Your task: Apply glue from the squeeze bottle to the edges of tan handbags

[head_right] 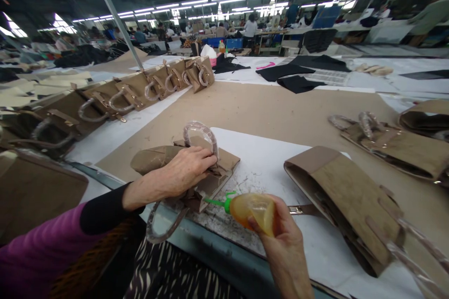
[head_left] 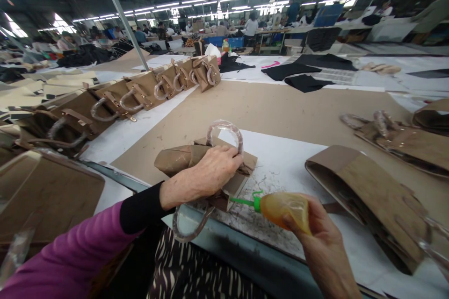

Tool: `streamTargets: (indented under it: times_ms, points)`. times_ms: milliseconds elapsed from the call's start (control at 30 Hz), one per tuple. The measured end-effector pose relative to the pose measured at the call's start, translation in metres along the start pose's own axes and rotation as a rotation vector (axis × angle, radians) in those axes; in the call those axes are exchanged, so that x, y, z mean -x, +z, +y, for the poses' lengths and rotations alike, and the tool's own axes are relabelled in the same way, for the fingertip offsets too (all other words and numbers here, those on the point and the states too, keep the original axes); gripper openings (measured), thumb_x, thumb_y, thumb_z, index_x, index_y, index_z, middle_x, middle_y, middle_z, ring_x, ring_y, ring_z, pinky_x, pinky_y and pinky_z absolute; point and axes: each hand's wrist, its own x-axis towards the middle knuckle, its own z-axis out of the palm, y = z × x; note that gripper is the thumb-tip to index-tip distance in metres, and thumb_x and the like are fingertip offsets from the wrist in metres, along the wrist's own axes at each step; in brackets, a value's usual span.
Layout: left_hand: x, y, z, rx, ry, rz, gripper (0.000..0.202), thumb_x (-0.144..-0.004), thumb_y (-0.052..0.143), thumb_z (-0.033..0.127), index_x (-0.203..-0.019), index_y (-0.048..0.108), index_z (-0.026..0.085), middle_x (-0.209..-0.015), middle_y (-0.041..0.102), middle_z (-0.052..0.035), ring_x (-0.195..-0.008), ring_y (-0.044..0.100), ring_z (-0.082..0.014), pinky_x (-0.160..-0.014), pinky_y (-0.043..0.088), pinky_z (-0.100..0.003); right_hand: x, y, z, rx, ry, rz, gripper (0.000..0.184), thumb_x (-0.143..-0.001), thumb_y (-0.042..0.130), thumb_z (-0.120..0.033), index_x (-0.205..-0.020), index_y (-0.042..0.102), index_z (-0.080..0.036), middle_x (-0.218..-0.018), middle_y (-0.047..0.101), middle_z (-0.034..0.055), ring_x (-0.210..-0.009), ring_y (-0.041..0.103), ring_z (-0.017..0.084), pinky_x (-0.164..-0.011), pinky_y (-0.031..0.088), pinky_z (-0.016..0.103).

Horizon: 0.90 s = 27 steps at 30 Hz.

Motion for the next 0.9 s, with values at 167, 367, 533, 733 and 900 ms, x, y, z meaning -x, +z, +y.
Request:
streamTargets:
  times_ms: [167, 367, 533, 733, 900]
  points:
    - [0.001, 0.0, 0.0, -0.011, 0.009, 0.009, 0.012, -0.083, 0.049, 0.009, -0.093, 0.053, 0.014, -0.096, 0.058, -0.0075, -0.088, 0.054, -0.0221, -0.072, 0.045, -0.035, 0.01, -0.007, 0.004, -0.053, 0.071, -0.074, 0.039, -0.071, 0.081, -0.037, -0.103, 0.063, -0.024, -0.094, 0.067, 0.0025, -0.081, 0.062, 0.02, -0.07, 0.051, 0.019]
    - [-0.001, -0.002, 0.001, -0.012, -0.009, -0.001, 0.012, -0.083, 0.049, 0.008, -0.093, 0.053, 0.014, -0.096, 0.059, -0.0078, -0.088, 0.055, -0.0214, -0.072, 0.044, -0.034, 0.011, 0.005, 0.003, -0.282, 0.188, 0.111, 0.046, -0.065, 0.084, -0.043, -0.1, 0.063, -0.022, -0.095, 0.067, 0.0049, -0.087, 0.061, 0.022, -0.074, 0.052, 0.024]
    - [-0.001, 0.0, 0.001, -0.007, -0.008, 0.006, 0.011, -0.084, 0.049, 0.008, -0.092, 0.053, 0.015, -0.095, 0.058, -0.0072, -0.087, 0.055, -0.0214, -0.071, 0.045, -0.034, 0.011, 0.012, 0.002, -0.358, 0.238, 0.171, 0.047, -0.063, 0.085, -0.042, -0.099, 0.064, -0.022, -0.096, 0.067, 0.0045, -0.087, 0.059, 0.021, -0.073, 0.053, 0.023]
    - [-0.001, 0.0, 0.0, -0.011, -0.003, -0.002, 0.011, -0.084, 0.048, 0.009, -0.092, 0.053, 0.014, -0.095, 0.059, -0.0077, -0.088, 0.055, -0.0209, -0.073, 0.045, -0.034, 0.016, 0.013, 0.001, -0.338, 0.241, 0.154, 0.045, -0.065, 0.084, -0.043, -0.1, 0.063, -0.022, -0.097, 0.067, 0.0042, -0.09, 0.059, 0.022, -0.076, 0.052, 0.024]
    - [-0.001, -0.002, 0.001, -0.007, -0.004, -0.014, 0.012, -0.084, 0.047, 0.009, -0.093, 0.054, 0.014, -0.096, 0.059, -0.0081, -0.087, 0.054, -0.0214, -0.072, 0.045, -0.034, 0.021, 0.012, -0.001, -0.327, 0.286, 0.17, 0.048, -0.062, 0.084, -0.045, -0.099, 0.065, -0.02, -0.096, 0.067, 0.0073, -0.09, 0.06, 0.025, -0.073, 0.054, 0.028]
